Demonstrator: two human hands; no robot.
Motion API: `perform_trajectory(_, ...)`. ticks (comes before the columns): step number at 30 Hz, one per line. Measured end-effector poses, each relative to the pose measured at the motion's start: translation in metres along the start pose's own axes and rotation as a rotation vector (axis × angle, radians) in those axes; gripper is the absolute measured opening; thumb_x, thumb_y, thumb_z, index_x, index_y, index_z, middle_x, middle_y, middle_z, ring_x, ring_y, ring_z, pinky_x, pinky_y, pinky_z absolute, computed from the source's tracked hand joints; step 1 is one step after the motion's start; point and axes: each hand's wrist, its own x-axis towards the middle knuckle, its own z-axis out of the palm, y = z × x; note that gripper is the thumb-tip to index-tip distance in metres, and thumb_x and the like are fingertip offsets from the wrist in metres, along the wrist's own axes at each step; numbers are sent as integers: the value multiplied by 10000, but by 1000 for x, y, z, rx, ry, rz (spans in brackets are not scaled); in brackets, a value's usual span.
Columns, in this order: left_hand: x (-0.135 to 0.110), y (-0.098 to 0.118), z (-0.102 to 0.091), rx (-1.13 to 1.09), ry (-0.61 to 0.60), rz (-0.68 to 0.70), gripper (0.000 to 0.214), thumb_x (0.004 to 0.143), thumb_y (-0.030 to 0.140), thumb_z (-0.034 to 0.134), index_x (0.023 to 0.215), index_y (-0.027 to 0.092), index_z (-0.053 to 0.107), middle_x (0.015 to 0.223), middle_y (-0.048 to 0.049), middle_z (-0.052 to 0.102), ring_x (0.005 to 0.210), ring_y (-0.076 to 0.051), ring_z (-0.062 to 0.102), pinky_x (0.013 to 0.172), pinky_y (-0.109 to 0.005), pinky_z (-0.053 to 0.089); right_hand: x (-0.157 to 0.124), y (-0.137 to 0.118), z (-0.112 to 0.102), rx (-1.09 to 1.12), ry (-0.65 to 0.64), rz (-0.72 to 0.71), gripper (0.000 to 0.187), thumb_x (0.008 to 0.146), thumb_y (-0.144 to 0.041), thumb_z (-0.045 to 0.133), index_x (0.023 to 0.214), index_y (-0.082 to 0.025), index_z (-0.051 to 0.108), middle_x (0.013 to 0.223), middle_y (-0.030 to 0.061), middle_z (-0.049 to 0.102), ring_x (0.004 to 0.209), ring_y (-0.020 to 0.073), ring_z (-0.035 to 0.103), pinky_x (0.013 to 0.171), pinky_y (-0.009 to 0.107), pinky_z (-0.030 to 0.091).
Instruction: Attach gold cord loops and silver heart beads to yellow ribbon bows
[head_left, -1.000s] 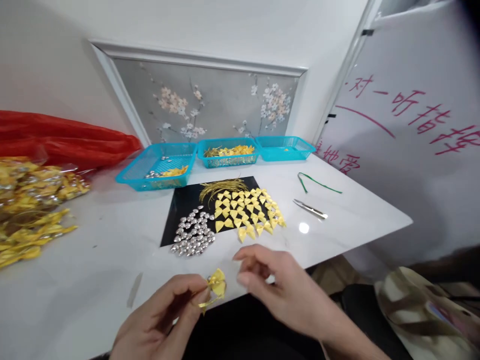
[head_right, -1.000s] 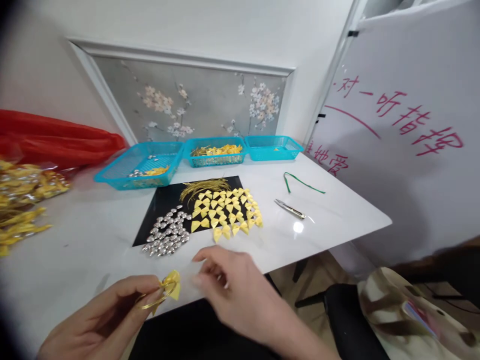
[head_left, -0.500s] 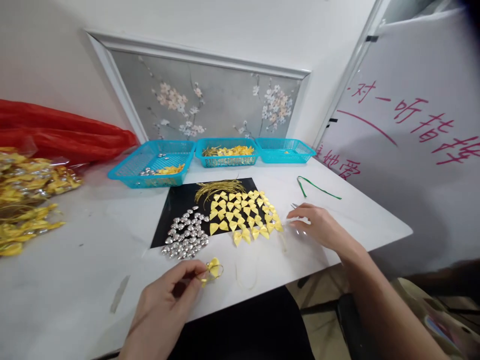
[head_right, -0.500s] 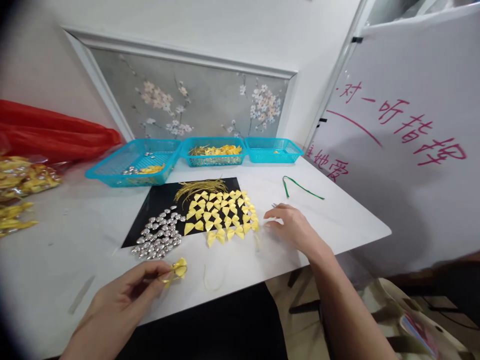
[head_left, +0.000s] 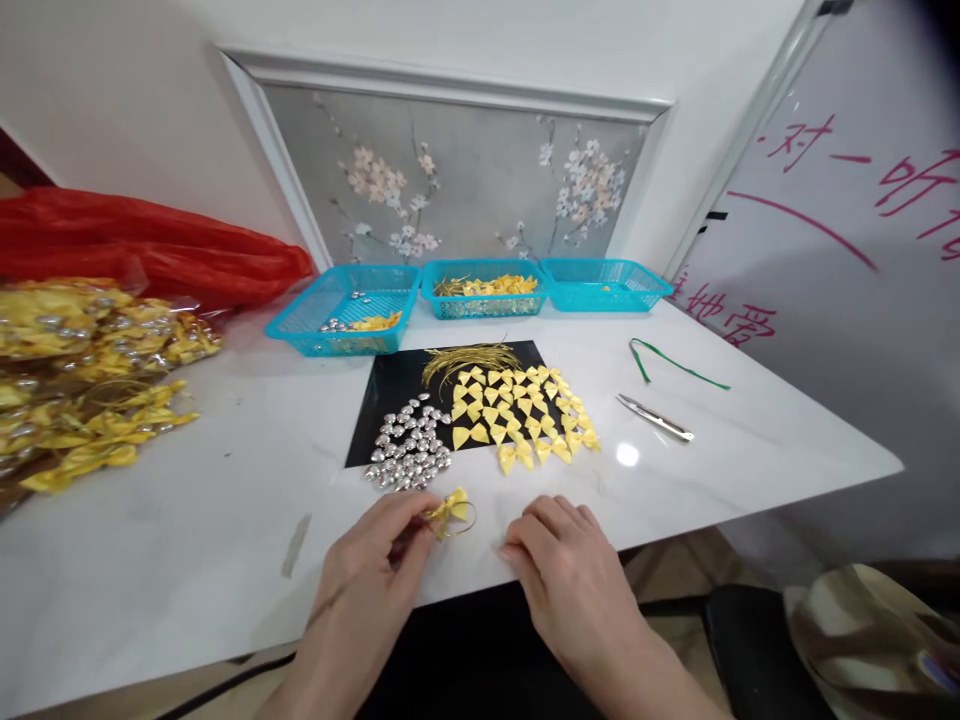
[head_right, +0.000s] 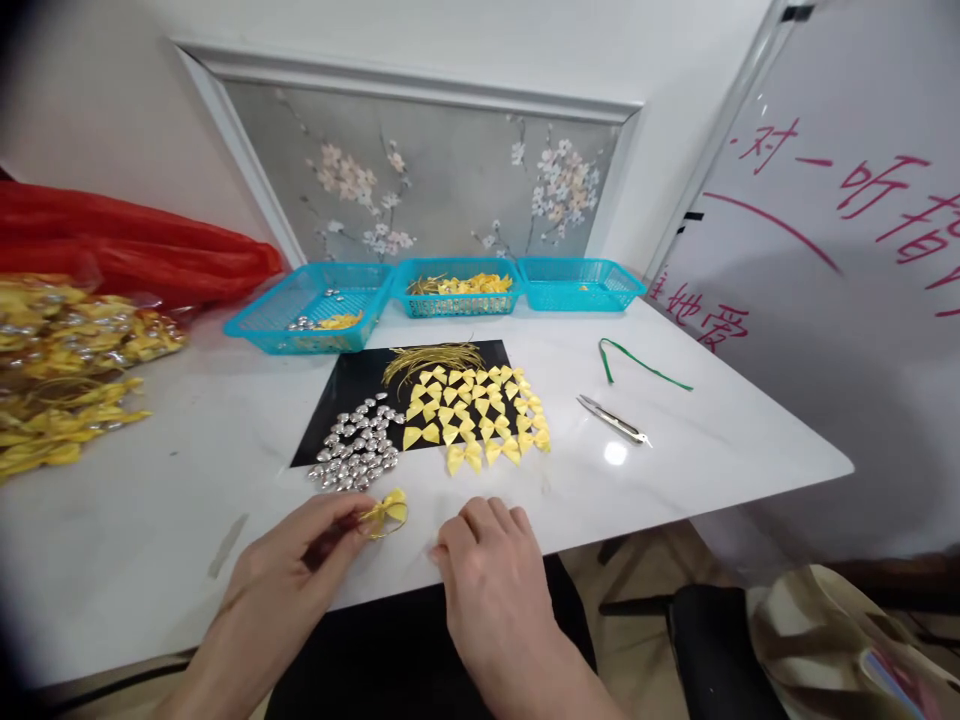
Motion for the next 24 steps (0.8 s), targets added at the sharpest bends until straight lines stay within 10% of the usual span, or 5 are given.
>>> perform_trajectory(12, -27, 6, -26, 8, 167, 114, 135, 917, 306, 627, 993, 303, 738, 1173, -24, 727, 934, -176, 723, 743, -224, 589, 6, 1, -37, 552, -194, 63, 221, 1020, -313, 478, 826, -211, 503, 656, -47, 520, 553, 101, 437, 520, 207, 371)
perform_trajectory(17, -29, 34, -29, -109, -21, 251, 314, 912, 209, 637, 1180, 363, 695, 1185, 7, 756, 752, -110, 737, 680, -163, 601, 11, -12, -49, 663, -265, -24, 186, 974, -261, 554, 800, -195, 542, 678, -51, 518, 593, 92, 412, 560, 206, 351)
perform_trajectory(24, -23, 18, -40, 67, 173, 38, 251, 935, 338, 623, 1176, 334, 694, 1143, -6, 778, 764, -142, 758, 637, -205, 621, 13, -8, -52, 451, -143, -156, 205, 984, -277, 515, 787, -235, 557, 672, -36, 558, 596, 116, 513, 550, 199, 431)
